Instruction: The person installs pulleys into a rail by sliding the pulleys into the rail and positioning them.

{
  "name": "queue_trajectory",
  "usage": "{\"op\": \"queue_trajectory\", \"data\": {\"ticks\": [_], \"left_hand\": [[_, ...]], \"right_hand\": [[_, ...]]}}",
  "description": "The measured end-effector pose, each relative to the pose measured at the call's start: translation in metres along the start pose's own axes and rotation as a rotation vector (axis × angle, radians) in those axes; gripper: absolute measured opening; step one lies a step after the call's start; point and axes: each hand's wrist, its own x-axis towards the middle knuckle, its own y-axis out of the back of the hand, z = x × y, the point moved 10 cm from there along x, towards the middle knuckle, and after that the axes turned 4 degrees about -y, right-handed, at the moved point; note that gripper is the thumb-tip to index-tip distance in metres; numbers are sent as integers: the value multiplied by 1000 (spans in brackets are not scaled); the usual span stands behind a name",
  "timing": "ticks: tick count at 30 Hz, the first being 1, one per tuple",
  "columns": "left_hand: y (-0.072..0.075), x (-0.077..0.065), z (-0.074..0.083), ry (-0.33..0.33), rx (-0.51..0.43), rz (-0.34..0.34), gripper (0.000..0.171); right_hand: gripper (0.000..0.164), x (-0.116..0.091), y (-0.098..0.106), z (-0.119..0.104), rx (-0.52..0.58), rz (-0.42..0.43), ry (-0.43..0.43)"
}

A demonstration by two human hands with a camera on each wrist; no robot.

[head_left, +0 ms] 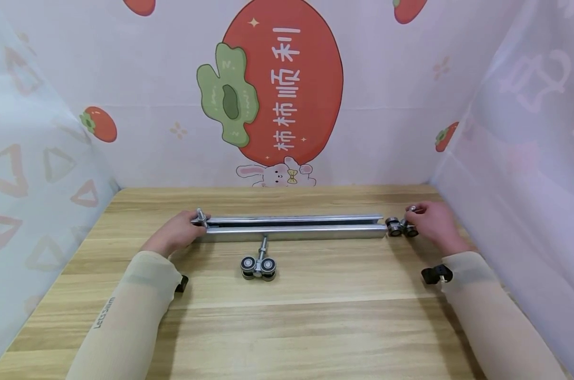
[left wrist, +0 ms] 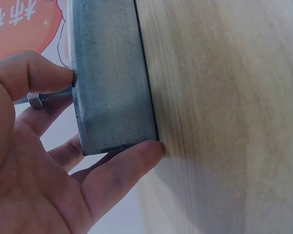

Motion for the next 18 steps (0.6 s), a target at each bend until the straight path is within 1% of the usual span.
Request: {"op": "queue_trajectory", "data": {"ticks": [6,8,13,18], "left_hand": [[0,-1,-1,6,-8,3,53],[0,-1,-1,6,-9,6,52],[0,-1,1,0,-5,9,51],[0,-1,-1,7,-10,9,50]], "right_hand": [[27,2,-13,-12,40,-63,-19],[27,2,-14,-16,54,-69,-20],[24,3,-15,-16,87,-73,-30],[26,3,-19,-13,131,-107,-54]]}}
